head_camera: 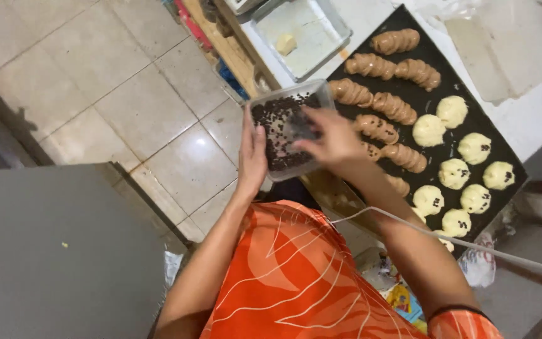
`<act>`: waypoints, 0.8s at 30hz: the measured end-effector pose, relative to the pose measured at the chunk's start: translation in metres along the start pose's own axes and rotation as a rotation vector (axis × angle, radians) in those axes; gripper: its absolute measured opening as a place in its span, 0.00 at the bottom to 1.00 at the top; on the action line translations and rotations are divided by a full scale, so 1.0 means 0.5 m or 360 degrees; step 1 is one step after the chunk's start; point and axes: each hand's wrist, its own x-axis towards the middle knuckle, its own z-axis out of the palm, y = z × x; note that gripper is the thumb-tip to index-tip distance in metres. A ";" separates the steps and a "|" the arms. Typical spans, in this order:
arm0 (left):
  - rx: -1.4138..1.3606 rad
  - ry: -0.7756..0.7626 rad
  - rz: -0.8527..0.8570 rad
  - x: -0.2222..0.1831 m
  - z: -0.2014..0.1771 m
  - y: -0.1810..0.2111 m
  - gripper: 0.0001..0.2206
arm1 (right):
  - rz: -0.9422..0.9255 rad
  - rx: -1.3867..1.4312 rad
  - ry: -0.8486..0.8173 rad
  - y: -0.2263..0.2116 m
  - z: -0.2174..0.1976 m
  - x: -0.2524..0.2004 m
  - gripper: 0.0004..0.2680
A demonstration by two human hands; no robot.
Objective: The person removes a tray from the oven, then applies a glaze with a brush and sprinkles chocolate toppings onto shaped dough pieces on a tray.
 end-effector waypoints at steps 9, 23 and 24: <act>0.0052 -0.0125 -0.0057 0.034 0.066 -0.005 0.25 | -0.0244 -0.0054 -0.0047 0.040 0.035 0.037 0.05; -0.0070 0.0185 -0.0247 0.059 0.027 -0.027 0.26 | 0.0294 0.0051 -0.0013 0.188 -0.154 0.131 0.07; -0.0052 0.0202 -0.0238 0.058 0.024 -0.017 0.26 | 0.0190 -0.0084 -0.0026 0.200 -0.143 0.139 0.07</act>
